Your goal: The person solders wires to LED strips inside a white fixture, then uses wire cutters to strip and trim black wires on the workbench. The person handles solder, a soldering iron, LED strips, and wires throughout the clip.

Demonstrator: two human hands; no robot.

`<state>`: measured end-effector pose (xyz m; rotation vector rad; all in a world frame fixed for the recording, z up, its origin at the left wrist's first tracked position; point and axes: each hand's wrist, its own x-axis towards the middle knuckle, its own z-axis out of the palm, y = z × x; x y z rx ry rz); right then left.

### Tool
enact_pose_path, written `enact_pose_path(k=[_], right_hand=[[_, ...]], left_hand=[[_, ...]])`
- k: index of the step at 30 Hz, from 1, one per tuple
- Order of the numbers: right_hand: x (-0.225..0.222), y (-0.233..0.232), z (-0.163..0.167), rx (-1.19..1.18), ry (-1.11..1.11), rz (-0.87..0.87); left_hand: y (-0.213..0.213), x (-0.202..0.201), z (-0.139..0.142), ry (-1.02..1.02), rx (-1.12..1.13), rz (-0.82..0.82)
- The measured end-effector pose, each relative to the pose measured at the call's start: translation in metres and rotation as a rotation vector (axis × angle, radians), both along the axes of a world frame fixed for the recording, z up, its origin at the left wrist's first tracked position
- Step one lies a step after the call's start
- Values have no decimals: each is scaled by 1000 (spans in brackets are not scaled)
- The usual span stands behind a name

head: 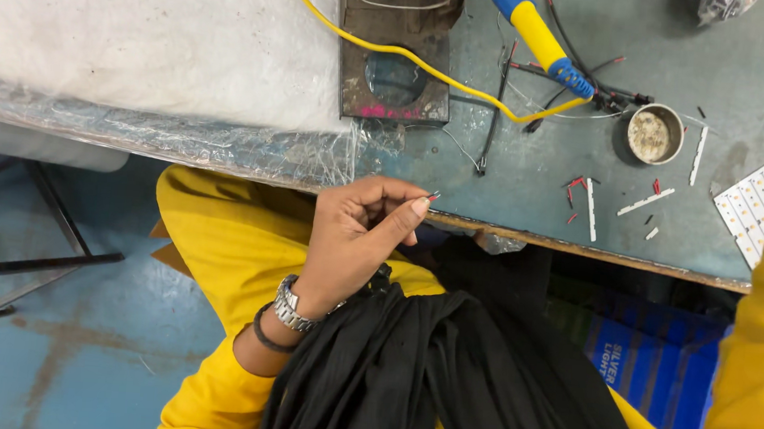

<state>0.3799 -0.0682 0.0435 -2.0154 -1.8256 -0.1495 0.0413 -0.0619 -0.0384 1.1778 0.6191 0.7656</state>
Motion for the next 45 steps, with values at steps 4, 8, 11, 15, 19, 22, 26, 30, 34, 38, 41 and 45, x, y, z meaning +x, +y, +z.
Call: enact_pose_path(k=[4, 8, 11, 15, 19, 22, 26, 30, 34, 38, 41, 45], right_hand=[[5, -54, -9, 341, 582, 9], [-16, -135, -9, 519, 1073, 60], [-62, -169, -38, 442, 1393, 159], [-101, -173, -72, 71, 1608, 241], [-114, -159, -88, -241, 1635, 325], [-116, -147, -95, -336, 1659, 405], [-114, -142, -100, -333, 1704, 482], [-114, -145, -103, -321, 1775, 488], [-108, -151, -103, -392, 1796, 433], [-102, -148, -103, -380, 1784, 389], [-101, -147, -105, -349, 1834, 375], [-98, -145, -112, -319, 1714, 407]], left_hand=[[2, 0, 0, 9, -7, -20], [4, 7, 2, 31, -22, -43], [5, 13, 6, 57, -6, -72], [5, 26, 13, 98, 44, -88], [2, 39, 20, 99, 43, -83], [-1, 44, 22, 112, 33, -92], [1, 48, 24, 140, 59, -100], [-1, 55, 23, 184, 78, -115], [-5, 66, 22, 184, 48, -137], [-1, 76, 23, 191, 90, -138], [0, 76, 23, 192, 106, -163], [1, 76, 19, 142, 17, -209]])
